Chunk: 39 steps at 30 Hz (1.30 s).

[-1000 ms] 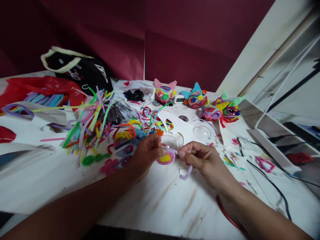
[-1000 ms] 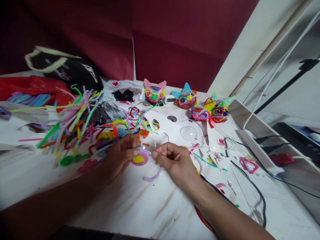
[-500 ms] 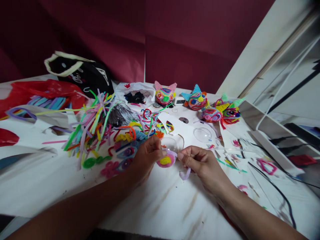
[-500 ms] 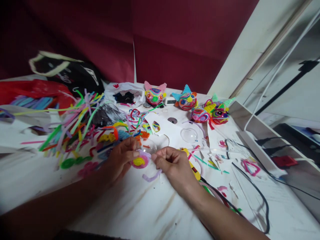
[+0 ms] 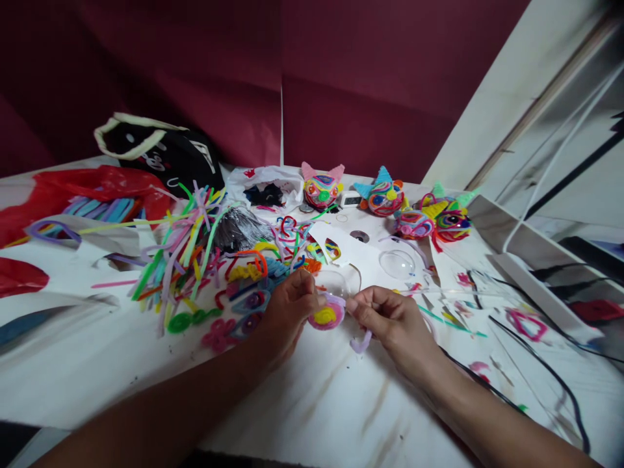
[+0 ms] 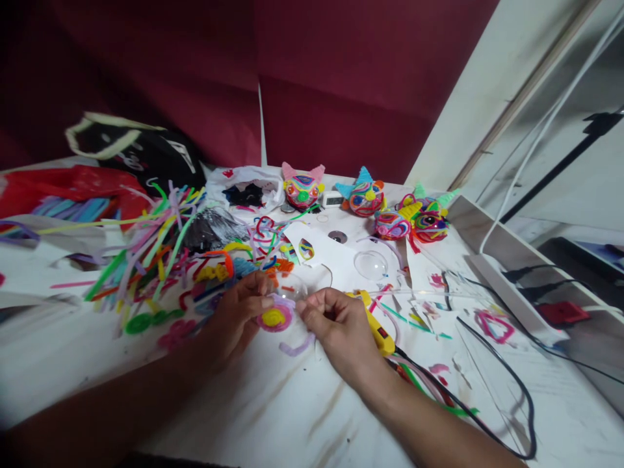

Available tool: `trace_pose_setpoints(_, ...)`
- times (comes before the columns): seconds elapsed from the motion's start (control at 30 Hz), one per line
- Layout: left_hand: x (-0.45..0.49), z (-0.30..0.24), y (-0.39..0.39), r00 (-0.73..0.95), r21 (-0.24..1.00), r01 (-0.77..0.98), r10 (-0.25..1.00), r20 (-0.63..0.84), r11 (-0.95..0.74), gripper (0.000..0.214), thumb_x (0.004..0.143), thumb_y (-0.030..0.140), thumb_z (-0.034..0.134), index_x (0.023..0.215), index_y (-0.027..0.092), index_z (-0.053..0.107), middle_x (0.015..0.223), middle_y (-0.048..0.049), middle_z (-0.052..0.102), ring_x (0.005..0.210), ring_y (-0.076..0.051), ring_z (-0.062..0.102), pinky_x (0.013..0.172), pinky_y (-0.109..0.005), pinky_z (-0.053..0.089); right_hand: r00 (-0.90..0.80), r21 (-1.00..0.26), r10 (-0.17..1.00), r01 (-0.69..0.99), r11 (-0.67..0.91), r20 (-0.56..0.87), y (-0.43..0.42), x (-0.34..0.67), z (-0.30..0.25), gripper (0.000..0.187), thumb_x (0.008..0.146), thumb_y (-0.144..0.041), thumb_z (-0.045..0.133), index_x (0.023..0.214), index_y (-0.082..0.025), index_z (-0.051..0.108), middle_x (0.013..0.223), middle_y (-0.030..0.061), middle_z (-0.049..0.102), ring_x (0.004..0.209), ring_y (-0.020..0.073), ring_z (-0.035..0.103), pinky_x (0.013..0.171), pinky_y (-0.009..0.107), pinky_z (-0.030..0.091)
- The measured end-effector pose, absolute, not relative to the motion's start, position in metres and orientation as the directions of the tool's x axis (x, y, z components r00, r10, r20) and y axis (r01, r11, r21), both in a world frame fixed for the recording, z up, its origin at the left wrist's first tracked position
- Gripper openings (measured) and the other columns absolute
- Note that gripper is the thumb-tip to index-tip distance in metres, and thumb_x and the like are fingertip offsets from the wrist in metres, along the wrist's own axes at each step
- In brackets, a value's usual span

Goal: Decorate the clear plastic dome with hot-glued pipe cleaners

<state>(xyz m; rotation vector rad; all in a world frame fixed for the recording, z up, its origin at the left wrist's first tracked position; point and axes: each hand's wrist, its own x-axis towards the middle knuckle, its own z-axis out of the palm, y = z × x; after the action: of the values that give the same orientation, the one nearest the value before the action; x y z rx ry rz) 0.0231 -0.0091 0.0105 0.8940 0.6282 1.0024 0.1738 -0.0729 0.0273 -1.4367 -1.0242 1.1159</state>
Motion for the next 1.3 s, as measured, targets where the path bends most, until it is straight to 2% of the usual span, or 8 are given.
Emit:
trace_pose_setpoints(0.17,0.024,0.01,-0.009,0.404,0.847,-0.462,0.912,-0.063,0.263,0.029,0.055,0.016,0.072,0.062,0.018,0.044,0.057,0.0071,0.043,0.053,-0.007,0.039,0.052,-0.021,0.033,0.204,-0.986,0.965,-0.045,-0.16,-0.165,-0.071,0.171,0.024,0.034,0.06,-0.043,0.081,0.063,-0.017,0.06,0.051,-0.0047,0.051,0.048,0.008,0.039,0.048,0.024,0.028)
trace_pose_setpoints(0.5,0.024,0.007,-0.013,0.406,0.822,-0.479,0.908,-0.104,0.308,0.03,0.058,0.02,0.073,0.066,0.019,0.044,0.057,0.0067,0.046,0.052,-0.007,0.042,0.052,-0.021,0.035,0.186,-0.971,0.959,-0.149,-0.189,-0.215,-0.069,0.167,0.017,0.044,0.061,-0.052,0.08,0.057,-0.018,0.053,0.044,-0.0057,0.047,0.042,0.0061,0.034,0.043,0.022,0.022)
trace_pose_setpoints(0.9,0.023,0.008,-0.018,0.367,0.743,-0.601,0.928,-0.072,0.295,0.03,0.06,0.02,0.076,0.068,0.018,0.048,0.065,0.0056,0.051,0.059,-0.008,0.048,0.057,-0.021,0.04,0.17,-0.956,0.96,-0.229,-0.182,-0.224,-0.069,0.16,0.018,0.056,0.056,-0.063,0.08,0.051,-0.019,0.047,0.039,-0.0061,0.045,0.037,0.0044,0.035,0.04,0.021,0.021)
trace_pose_setpoints(1.0,0.024,0.009,-0.019,0.373,0.738,-0.607,0.926,-0.063,0.295,0.028,0.062,0.02,0.074,0.069,0.018,0.047,0.064,0.0049,0.054,0.059,-0.009,0.05,0.057,-0.022,0.04,0.17,-0.95,0.955,-0.242,-0.198,-0.243,-0.069,0.159,0.017,0.056,0.055,-0.064,0.08,0.058,-0.019,0.047,0.04,-0.0075,0.044,0.036,0.0051,0.036,0.039,0.02,0.02)
trace_pose_setpoints(1.1,0.024,0.01,-0.02,0.377,0.731,-0.616,0.925,-0.052,0.292,0.028,0.063,0.019,0.073,0.067,0.018,0.046,0.062,0.005,0.054,0.058,-0.009,0.049,0.057,-0.021,0.04,0.2,-0.945,0.947,-0.262,-0.195,-0.251,-0.069,0.159,0.017,0.057,0.053,-0.062,0.083,0.074,-0.021,0.05,0.048,-0.0104,0.045,0.038,0.0049,0.037,0.037,0.019,0.02)
trace_pose_setpoints(1.2,0.025,0.011,-0.02,0.383,0.709,-0.643,0.923,-0.03,0.29,0.027,0.063,0.018,0.072,0.067,0.018,0.045,0.06,0.0058,0.052,0.056,-0.008,0.048,0.055,-0.021,0.039,0.18,-0.94,0.95,-0.276,-0.199,-0.254,-0.07,0.159,0.016,0.061,0.055,-0.061,0.083,0.089,-0.02,0.055,0.06,-0.0089,0.05,0.043,0.0046,0.039,0.038,0.018,0.024)
trace_pose_setpoints(1.3,0.025,0.011,-0.021,0.386,0.696,-0.657,0.922,-0.019,0.29,0.026,0.064,0.017,0.071,0.067,0.018,0.046,0.061,0.006,0.051,0.056,-0.008,0.048,0.056,-0.021,0.039,0.13,-0.939,0.963,-0.285,-0.193,-0.238,-0.07,0.159,0.013,0.055,0.06,-0.061,0.08,0.087,-0.017,0.06,0.061,-0.0065,0.051,0.047,0.0041,0.038,0.042,0.018,0.026)
